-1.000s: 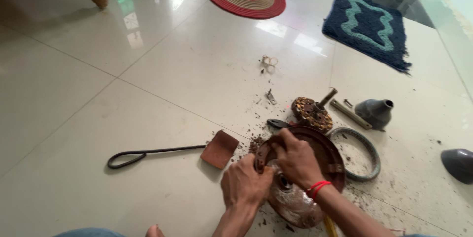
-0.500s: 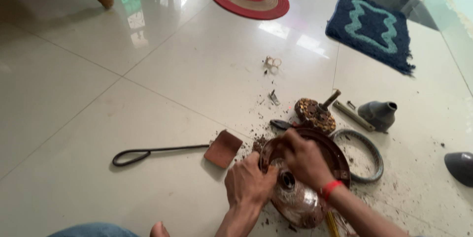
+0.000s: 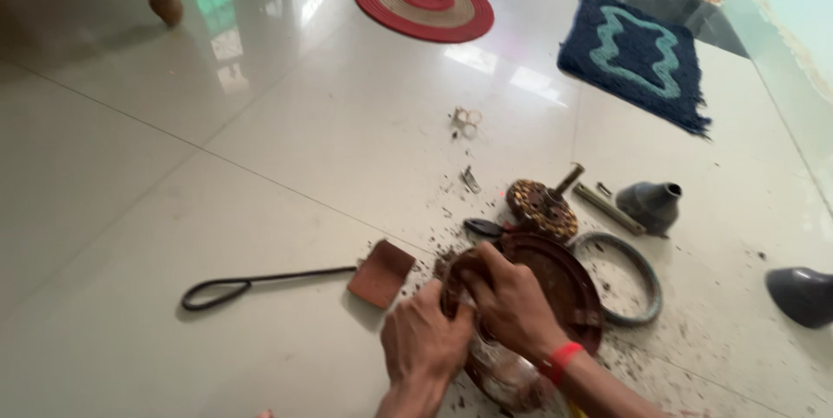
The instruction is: The person sits on the floor scraping rust and dirt from a disassembled metal appliance part, using a small abrasive pad by hand. They rotate the part to work different areas, lift the cover to scrape its underside, and set pieces back on the floor as they clean them.
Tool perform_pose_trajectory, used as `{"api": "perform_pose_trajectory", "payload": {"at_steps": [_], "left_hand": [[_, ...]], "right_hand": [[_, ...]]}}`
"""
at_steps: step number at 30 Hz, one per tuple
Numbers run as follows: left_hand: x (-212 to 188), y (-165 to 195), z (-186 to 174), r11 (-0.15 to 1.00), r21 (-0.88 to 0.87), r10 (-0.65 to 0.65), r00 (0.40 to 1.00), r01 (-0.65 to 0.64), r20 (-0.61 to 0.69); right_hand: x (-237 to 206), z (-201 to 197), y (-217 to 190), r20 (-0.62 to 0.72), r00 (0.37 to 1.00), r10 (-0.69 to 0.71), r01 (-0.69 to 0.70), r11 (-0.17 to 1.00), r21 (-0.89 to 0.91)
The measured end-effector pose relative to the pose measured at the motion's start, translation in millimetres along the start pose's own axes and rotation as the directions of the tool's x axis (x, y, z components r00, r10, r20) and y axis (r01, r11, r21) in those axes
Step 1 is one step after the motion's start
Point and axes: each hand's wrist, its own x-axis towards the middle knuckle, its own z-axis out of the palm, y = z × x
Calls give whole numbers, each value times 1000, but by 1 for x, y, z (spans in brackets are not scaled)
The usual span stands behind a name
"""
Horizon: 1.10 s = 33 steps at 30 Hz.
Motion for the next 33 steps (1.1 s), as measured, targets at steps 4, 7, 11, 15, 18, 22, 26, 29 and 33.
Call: {"api": "perform_pose_trajectory", "payload": {"at_steps": [4,7,11,15,18,22,26,29,33], "left_hand": [[1,-4,5,993,61,100,993,-97,-55],[2,-9,6,993,41,109,992,-107,-58],[3,-7,11,997,-51,63,996,-66,-55],[2,-3,11,992,-110,54,998,-59,-41],[3,-4,5,994,36,102,992,-99,-72],[4,-5,6,1000,10,27,999,-27,26],[6,-12,17,997,-59,49,998,-50,-30],[8,-18,24,985,-149,76,996,-82,-48],[10,-21,25,989,-124,70,996,-75,-47]], "right_hand": [[-1,1,2,12,938,346,-341,930,-138],[-3,5,4,-70,985,160,-169,975,-146],[-1,3,11,-54,980,190,-196,972,-132],[-1,-1,12,3,938,348,-339,917,-210],[-3,-1,6,-39,999,-34,31,995,-94],[-1,-3,-7,-68,901,429,-435,884,-171],[-3,-3,-12,-99,933,346,-359,916,-181],[-5,0,-8,-140,952,272,-296,934,-198],[-6,2,-1,-141,956,256,-283,933,-222]]}}
